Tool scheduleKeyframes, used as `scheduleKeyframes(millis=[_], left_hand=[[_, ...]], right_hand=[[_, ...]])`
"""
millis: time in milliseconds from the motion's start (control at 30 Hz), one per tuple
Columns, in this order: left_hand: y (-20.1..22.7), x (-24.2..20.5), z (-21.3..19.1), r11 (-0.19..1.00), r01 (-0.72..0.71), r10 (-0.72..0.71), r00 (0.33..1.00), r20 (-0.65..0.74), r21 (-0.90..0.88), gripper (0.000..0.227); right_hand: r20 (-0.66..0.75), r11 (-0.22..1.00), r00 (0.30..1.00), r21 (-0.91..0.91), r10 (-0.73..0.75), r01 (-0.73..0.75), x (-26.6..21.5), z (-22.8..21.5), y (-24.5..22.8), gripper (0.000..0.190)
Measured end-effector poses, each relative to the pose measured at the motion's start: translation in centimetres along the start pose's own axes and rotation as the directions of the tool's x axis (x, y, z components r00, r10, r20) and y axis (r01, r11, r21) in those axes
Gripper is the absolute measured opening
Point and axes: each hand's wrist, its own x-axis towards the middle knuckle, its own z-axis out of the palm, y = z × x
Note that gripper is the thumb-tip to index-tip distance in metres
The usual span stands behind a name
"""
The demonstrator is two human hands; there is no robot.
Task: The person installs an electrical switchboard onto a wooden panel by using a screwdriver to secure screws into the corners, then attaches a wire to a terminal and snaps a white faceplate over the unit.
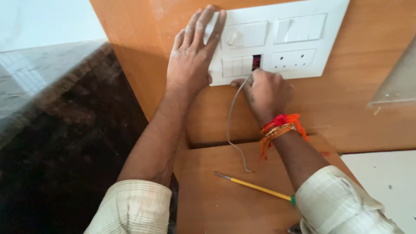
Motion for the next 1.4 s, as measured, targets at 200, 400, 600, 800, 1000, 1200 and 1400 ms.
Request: scheduleKeyframes(millis=[200,400,600,800,1000,1200,1400], left_hand=[[-0.2,-0.7,1.4,0.996,-0.051,0.062,0.987,-0.148,0.074,0.125],[-0.7,0.0,1.3,0.995,-0.096,0.094,0.973,-0.213,-0.002,0.114],[0.7,-0.2,0.9,0.983,-0.013,0.052,0.976,-0.211,0.182,0.121],[0.9,0.0,0.3,0.999,0.022,-0.022,1.0,-0.005,0.04,0.145],[1.6,-0.4,2.8,0.992,0.043,-0.016,0.977,-0.214,0.122,0.107],[1.8,-0.5,2.3,0.981,0.045,-0.019,0.99,-0.137,0.188,0.106],[2.4,0.4,1.8,0.983,0.063,-0.035,0.987,-0.159,0.173,0.099]], right_hand=[[-0.028,0.982,0.998,0.183,0.052,-0.046,-1.1,1.2,-1.2,0.054],[-0.078,0.989,0.994,0.132,0.074,-0.063,-1.4,3.1,-3.7,0.06],[0.03,0.973,0.998,0.223,0.048,-0.054,-0.3,2.5,-1.3,0.062],[0.026,0.987,0.991,0.09,0.132,-0.134,0.1,-0.3,6.5,0.072],[-0.071,0.993,0.99,0.019,0.122,-0.12,1.7,-1.9,10.6,0.063],[-0.094,0.993,0.989,-0.018,0.112,-0.114,0.5,-3.7,12.7,0.058],[-0.135,0.99,0.982,-0.022,0.134,-0.139,2.0,-4.0,15.3,0.06]])
